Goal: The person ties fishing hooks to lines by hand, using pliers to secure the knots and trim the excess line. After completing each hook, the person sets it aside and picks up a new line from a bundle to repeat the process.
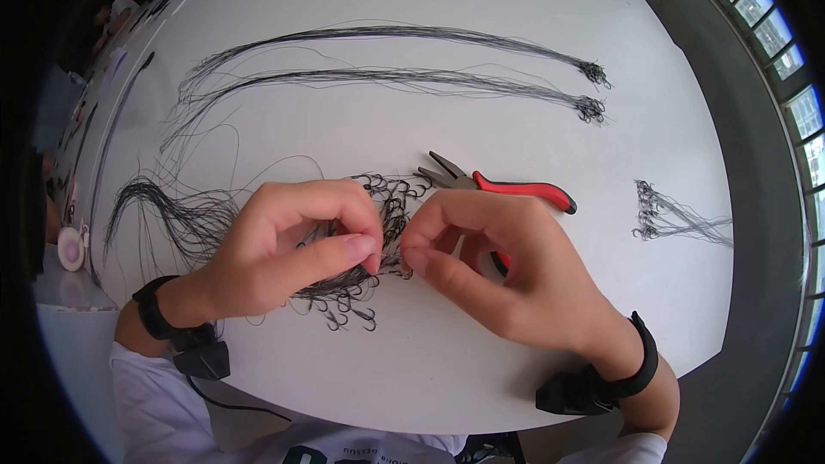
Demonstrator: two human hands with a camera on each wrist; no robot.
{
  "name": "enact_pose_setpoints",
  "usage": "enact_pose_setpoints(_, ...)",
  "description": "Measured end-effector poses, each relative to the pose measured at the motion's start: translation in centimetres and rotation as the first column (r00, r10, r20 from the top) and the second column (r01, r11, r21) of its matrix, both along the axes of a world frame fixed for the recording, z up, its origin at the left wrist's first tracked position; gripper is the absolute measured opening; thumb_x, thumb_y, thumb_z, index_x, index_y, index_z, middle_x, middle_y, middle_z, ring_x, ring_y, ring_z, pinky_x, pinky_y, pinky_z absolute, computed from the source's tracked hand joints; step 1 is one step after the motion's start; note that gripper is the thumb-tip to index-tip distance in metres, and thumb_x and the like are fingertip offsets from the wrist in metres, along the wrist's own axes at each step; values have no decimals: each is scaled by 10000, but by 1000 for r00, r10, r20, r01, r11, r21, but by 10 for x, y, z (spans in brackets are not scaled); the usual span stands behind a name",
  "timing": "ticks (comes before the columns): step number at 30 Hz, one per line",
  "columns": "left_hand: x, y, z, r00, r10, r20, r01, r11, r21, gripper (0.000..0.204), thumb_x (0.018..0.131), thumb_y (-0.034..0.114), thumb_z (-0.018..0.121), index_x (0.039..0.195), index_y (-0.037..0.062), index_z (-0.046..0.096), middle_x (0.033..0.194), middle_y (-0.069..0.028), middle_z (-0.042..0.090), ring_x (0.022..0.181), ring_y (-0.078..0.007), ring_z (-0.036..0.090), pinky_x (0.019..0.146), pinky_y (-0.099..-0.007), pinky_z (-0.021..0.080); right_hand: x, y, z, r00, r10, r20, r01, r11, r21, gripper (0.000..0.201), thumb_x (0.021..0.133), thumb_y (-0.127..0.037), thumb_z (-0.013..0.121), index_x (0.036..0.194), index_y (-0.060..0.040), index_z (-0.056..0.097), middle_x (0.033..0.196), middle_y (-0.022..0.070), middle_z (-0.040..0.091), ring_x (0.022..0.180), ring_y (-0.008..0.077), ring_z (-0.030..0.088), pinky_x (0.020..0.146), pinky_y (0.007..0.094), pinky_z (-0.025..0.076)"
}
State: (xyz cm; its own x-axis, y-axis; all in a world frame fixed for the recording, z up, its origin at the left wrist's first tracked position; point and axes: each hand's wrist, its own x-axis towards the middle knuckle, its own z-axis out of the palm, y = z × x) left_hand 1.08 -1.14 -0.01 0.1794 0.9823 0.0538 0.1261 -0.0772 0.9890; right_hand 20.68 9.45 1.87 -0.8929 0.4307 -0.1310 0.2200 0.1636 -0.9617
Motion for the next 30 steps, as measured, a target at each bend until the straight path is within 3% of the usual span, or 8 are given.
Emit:
enact_pose_setpoints(11, 2, 0, 4, 998, 2, 59, 4, 995, -100, 151, 926, 104, 507, 881, -29, 564, 822, -39, 573, 790, -91, 517, 719, -240, 415, -2, -2, -1, 1000, 12, -16, -14, 994, -112, 69, 850, -60, 602, 887, -2, 592, 829, 11, 602, 767, 78, 572, 616, 207, 442)
enact_pose_setpoints(14, 2, 1, 5, 998, -7, 69, 14, 994, -109, 157, 936, 110, 501, 877, -25, 555, 804, -32, 572, 781, -91, 517, 713, -235, 415, -3, -3, -5, 993, -95, -74, 106, 983, 152, 60, 824, -31, 622, 871, -8, 592, 794, 33, 600, 709, 97, 581, 554, 206, 442)
enact_pose_setpoints(16, 3, 2, 4, 997, 19, 76, -12, 996, -88, 148, 937, 102, 504, 874, -25, 545, 787, -41, 576, 734, -95, 531, 690, -237, 426, -4, 1, -11, 967, -31, -254, 168, 827, 537, 76, 801, -5, 628, 866, -6, 589, 726, 54, 589, 622, 127, 580, 495, 208, 432)
enact_pose_setpoints(20, 0, 1, 9, 985, 29, 171, -5, 990, -138, 228, 967, 166, 461, 833, -7, 524, 712, -49, 556, 656, -118, 550, 615, -246, 445, -6, -4, -10, 951, -78, -299, 232, 820, 523, 70, 798, 25, 607, 836, -8, 559, 648, 52, 562, 536, 140, 555, 451, 221, 413)
enact_pose_setpoints(22, -12, 5, 9, 859, -122, 498, 256, 943, -211, 350, 1003, 266, 370, 791, 18, 497, 633, -50, 522, 590, -150, 559, 535, -260, 450, -6, -8, -6, 953, -267, -143, 302, 789, 536, 86, 800, 31, 588, 797, -22, 520, 614, 46, 547, 508, 156, 545, 439, 243, 402)
enact_pose_setpoints(24, -12, 7, 10, 769, -119, 628, 323, 920, -221, 423, 1014, 333, 287, 768, 48, 479, 584, -42, 495, 562, -174, 561, 496, -281, 465, -5, -9, -1, 975, -211, -71, 208, 749, 628, 100, 798, 27, 586, 783, -29, 505, 610, 50, 543, 497, 174, 538, 430, 259, 397)
enact_pose_setpoints(28, 0, 12, 17, 676, 148, 722, -58, 987, -148, 390, 1011, 307, 297, 901, 45, 565, 868, -97, 630, 984, -262, 627, 796, -333, 541, -2, -14, -2, 996, 91, 10, -71, 698, 713, 107, 780, -1, 607, 773, -34, 505, 609, 59, 541, 490, 220, 530, 423, 304, 401)
enact_pose_setpoints(30, 4, 14, 8, 730, 243, 639, -261, 963, -69, 342, 1002, 264, 344, 992, 28, 590, 1152, -175, 597, 1165, -279, 533, 985, -348, 439, -6, -21, -4, 980, 186, -65, -77, 668, 740, 108, 762, -16, 636, 815, -23, 542, 622, 66, 545, 510, 225, 538, 443, 325, 425)
